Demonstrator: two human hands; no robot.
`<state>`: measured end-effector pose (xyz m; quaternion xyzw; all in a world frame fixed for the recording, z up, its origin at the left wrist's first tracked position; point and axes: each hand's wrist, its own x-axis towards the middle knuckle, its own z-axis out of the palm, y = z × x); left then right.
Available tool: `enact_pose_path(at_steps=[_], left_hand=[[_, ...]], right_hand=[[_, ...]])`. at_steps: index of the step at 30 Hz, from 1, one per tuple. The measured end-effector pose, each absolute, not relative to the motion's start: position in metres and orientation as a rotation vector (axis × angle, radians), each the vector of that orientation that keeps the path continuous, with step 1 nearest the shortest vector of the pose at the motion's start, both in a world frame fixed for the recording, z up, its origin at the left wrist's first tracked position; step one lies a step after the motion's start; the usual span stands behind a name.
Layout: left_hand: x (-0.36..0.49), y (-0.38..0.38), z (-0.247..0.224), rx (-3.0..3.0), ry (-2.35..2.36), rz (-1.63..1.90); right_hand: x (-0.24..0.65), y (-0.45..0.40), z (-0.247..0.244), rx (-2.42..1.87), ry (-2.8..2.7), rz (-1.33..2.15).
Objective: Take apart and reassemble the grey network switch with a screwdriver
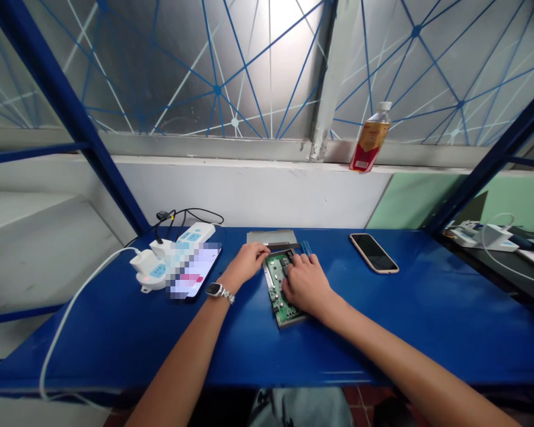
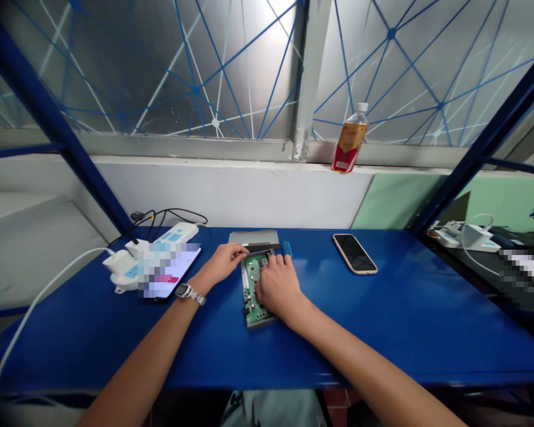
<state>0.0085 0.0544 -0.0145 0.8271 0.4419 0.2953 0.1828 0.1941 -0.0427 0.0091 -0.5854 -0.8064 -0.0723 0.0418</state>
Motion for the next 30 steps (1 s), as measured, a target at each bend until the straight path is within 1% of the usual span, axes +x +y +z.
enact_pose_path(at_steps=[4, 8, 10, 13, 14, 17, 20, 22, 25, 30], left_hand=[[0.009, 0.059, -0.019, 2.263, 1.205, 0.886], [-0.001, 0.06, -0.01, 2.184, 1.271, 0.999], [-0.011, 0.058, -0.001, 2.063, 1.337, 1.021], [-0.024, 0.052, 0.01, 1.738, 1.325, 0.857], [-0.026, 0.049, 0.012, 1.645, 1.285, 0.85], [-0.024, 0.039, 0.013, 1.484, 1.178, 1.022], [-0.015, 0.033, 0.01, 1.406, 1.107, 1.236], [-0.01, 0.032, 0.007, 1.342, 1.074, 1.349], [-0.005, 0.033, 0.004, 1.238, 1.063, 1.444], [0.0, 0.029, 0.003, 1.2, 1.074, 1.536]], right_hand=[[0.186, -0.044, 0.006, -1.773, -2.402, -0.207], [0.17, -0.048, 0.009, -1.704, -2.289, -0.184], [0.161, -0.05, 0.012, -1.654, -2.221, -0.152], [0.153, -0.052, 0.015, -1.559, -2.11, -0.097], [0.152, -0.052, 0.016, -1.526, -2.073, -0.082], [0.16, -0.055, 0.015, -1.402, -1.971, -0.017], [0.183, -0.058, 0.012, -1.271, -1.809, 0.139], [0.203, -0.061, 0.008, -1.265, -1.732, 0.308], [0.223, -0.066, -0.002, -1.321, -1.872, 0.639], [0.221, -0.068, -0.014, -1.291, -1.727, 0.78]])
